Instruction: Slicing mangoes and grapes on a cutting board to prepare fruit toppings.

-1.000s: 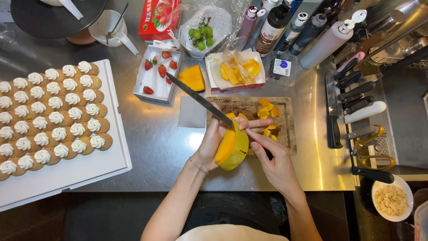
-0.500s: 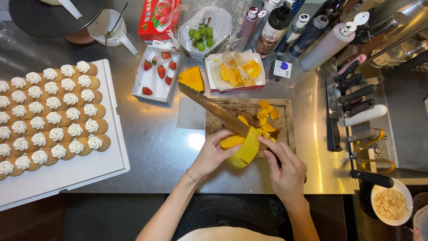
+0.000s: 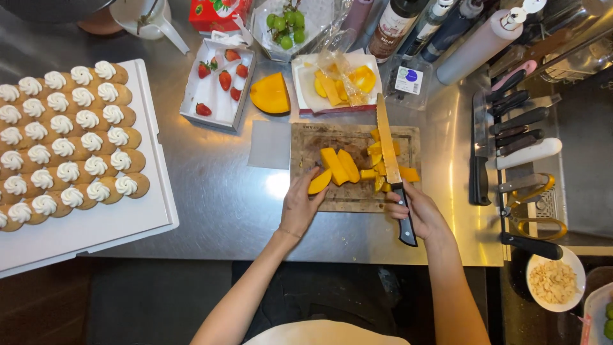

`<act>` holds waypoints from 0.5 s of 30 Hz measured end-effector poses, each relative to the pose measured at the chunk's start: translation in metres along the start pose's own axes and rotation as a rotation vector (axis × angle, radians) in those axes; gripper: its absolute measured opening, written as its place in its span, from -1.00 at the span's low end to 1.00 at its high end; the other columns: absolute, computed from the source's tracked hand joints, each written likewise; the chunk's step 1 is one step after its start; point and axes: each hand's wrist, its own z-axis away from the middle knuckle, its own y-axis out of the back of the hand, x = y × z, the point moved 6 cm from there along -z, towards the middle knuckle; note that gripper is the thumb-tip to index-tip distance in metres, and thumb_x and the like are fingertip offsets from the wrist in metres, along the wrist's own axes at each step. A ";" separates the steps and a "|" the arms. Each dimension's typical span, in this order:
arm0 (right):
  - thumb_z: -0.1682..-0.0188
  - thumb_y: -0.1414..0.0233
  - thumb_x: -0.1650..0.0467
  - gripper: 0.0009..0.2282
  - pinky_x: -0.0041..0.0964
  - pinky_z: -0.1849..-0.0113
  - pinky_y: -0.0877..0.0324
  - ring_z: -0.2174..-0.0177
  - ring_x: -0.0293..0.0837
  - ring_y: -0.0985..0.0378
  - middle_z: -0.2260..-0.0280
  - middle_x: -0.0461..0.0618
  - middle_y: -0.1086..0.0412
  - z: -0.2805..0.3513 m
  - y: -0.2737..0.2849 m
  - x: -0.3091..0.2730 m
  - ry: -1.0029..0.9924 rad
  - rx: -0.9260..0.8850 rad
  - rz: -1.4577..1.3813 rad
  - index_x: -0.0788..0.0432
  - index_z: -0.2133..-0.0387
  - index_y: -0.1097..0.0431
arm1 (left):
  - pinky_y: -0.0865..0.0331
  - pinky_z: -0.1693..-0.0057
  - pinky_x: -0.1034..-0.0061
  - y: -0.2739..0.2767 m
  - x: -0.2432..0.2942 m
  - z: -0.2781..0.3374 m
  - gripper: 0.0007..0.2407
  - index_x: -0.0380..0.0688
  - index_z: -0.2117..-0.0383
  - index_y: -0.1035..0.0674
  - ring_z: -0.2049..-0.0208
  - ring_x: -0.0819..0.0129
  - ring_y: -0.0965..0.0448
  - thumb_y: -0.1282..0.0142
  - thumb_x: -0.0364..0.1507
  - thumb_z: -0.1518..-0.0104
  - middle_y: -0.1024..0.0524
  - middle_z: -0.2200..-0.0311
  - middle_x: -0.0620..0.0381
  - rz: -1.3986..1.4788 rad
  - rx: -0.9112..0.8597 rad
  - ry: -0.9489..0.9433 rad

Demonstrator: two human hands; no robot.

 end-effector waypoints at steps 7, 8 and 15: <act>-0.22 0.34 0.16 -0.57 -0.38 0.66 -0.05 0.73 -0.29 -0.10 0.67 -0.13 -0.16 0.050 -0.067 0.023 0.114 0.279 0.677 0.13 0.01 -0.42 | -0.43 -0.05 0.28 0.030 0.001 0.006 -0.46 -0.27 -0.08 -0.48 0.11 0.04 -0.55 -0.43 -0.39 0.07 -0.58 0.10 -0.07 -0.076 0.054 -0.163; -0.23 0.31 0.16 -0.59 -0.26 0.60 -0.15 0.69 -0.14 -0.22 0.65 -0.02 -0.24 0.061 -0.069 0.028 0.248 0.382 1.007 0.16 0.09 -0.43 | -0.46 -0.05 0.32 0.030 -0.006 0.008 -0.54 -0.23 -0.02 -0.53 0.11 0.06 -0.57 -0.42 -0.43 0.04 -0.59 0.13 -0.04 -0.053 0.027 -0.136; -0.16 0.20 0.17 -0.65 0.31 0.37 -0.36 0.45 0.43 -0.51 0.55 0.36 -0.46 0.096 -0.108 0.093 0.275 0.622 1.943 0.19 0.32 -0.36 | -0.51 -0.02 0.39 0.034 0.002 0.013 -0.69 -0.24 0.06 -0.60 0.12 0.12 -0.61 -0.34 -0.52 -0.05 -0.61 0.10 0.05 -0.004 0.065 -0.230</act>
